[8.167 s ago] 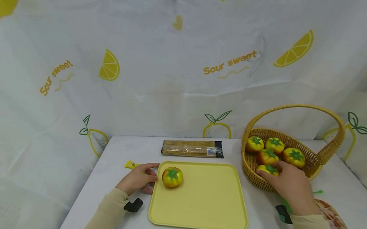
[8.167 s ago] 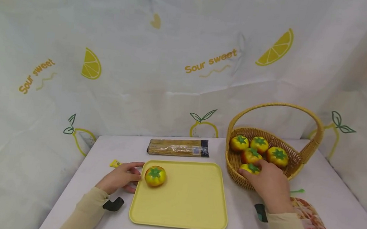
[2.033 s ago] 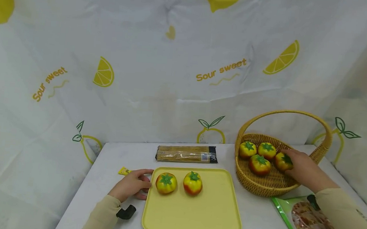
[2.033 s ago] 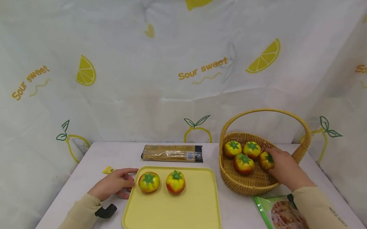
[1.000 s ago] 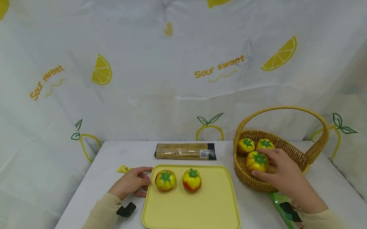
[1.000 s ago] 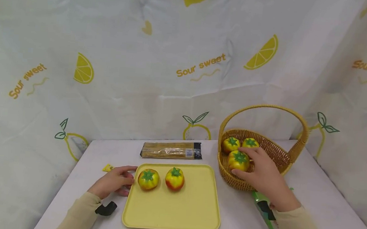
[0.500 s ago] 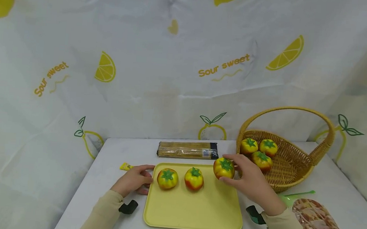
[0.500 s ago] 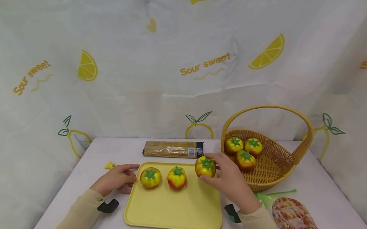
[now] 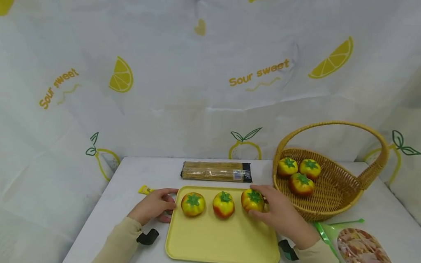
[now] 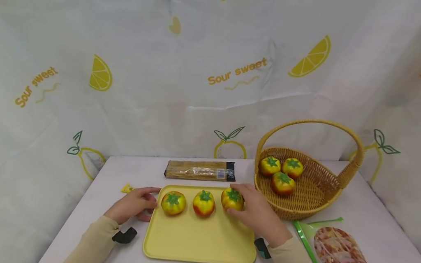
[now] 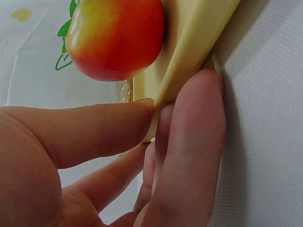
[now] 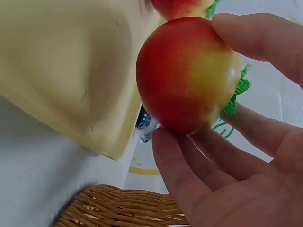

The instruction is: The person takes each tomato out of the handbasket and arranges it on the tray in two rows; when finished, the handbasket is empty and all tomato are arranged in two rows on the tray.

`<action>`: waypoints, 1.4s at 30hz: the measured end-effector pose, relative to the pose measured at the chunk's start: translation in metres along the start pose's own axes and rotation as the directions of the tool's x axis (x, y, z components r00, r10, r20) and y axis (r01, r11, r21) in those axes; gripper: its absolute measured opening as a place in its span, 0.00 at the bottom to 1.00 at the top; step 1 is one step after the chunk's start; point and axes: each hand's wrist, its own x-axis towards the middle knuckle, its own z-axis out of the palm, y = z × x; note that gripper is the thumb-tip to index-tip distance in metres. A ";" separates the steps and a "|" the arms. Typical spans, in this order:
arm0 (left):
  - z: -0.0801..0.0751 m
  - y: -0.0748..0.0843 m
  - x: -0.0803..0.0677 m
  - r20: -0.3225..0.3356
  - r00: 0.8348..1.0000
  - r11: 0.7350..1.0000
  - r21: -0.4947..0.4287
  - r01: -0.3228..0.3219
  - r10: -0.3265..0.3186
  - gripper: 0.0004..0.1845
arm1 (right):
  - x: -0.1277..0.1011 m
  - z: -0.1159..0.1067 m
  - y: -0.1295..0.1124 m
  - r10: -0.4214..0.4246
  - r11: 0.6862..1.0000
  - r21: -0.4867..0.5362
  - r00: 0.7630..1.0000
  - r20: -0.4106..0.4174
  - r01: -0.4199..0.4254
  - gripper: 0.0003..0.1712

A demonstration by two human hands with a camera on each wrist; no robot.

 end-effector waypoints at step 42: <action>-0.001 0.003 -0.002 0.016 1.000 1.000 -0.014 -0.012 0.013 0.30 | 0.001 0.008 0.001 0.077 0.997 -0.010 0.995 0.066 -0.077 0.43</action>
